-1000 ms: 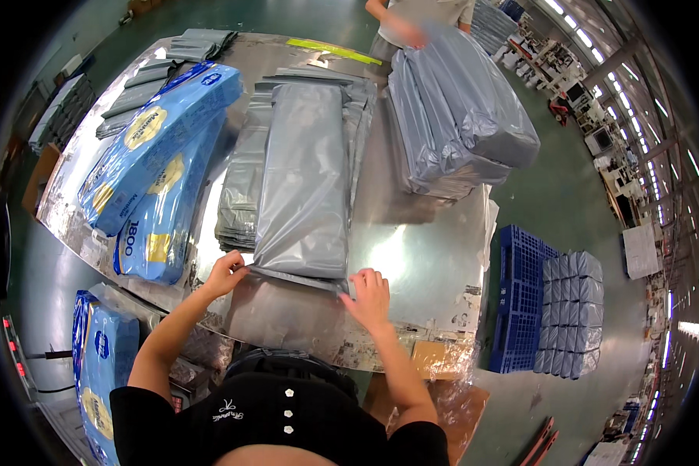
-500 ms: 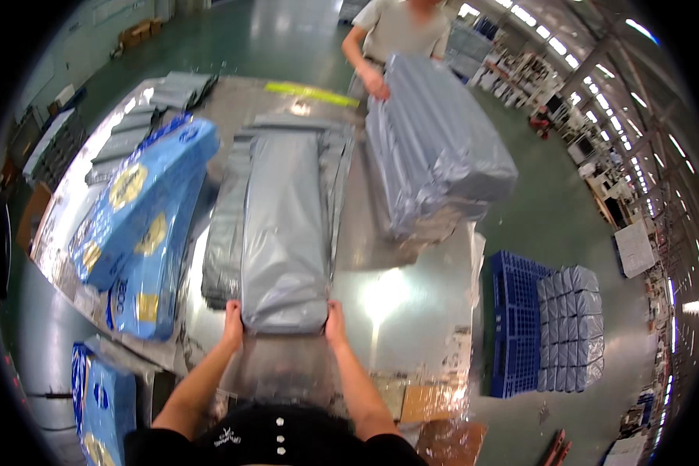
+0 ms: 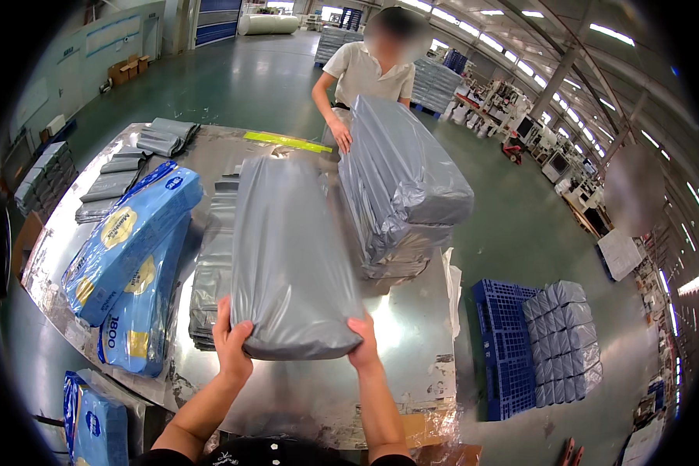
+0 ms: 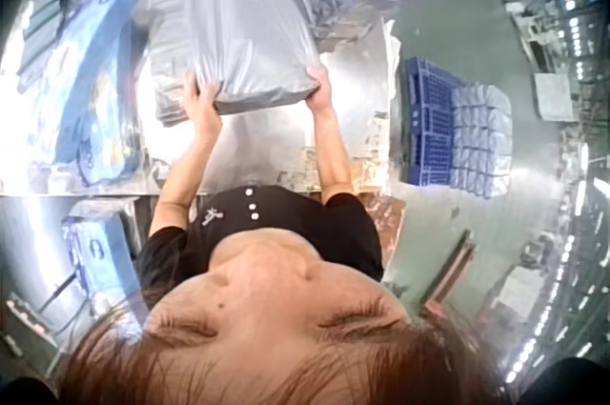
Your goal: The person repeatedly places blue packaged items into gray plastic bags on a metal table, then folds and stacks the sealed bags. A coworker is visible in the background handling similar items.
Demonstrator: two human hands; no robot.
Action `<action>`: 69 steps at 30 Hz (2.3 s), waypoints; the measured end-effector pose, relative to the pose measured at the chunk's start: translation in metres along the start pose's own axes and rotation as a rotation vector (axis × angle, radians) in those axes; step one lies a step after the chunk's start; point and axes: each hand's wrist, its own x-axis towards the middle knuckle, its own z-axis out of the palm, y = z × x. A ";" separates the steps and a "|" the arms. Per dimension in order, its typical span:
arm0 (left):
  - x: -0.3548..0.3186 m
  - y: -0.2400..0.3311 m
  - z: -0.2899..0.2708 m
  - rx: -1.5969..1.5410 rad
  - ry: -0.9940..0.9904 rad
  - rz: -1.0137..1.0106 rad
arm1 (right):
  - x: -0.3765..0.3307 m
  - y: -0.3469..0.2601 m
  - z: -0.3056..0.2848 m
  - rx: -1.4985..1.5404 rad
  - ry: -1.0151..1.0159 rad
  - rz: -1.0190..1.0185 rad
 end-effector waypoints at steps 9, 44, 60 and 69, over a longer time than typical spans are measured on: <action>0.100 0.034 0.163 0.051 -0.320 0.435 | 0.127 -0.205 -0.058 -0.041 0.102 -0.404; -0.201 0.228 -0.349 1.431 0.971 0.615 | -0.265 0.248 0.241 -0.530 -1.755 0.699; 0.011 0.019 -0.103 0.404 -0.255 0.003 | -0.057 -0.122 0.113 -1.130 -0.371 -0.452; 0.092 -0.230 -0.207 1.678 -0.615 0.367 | -0.077 -0.016 -0.074 -2.164 -0.370 -0.258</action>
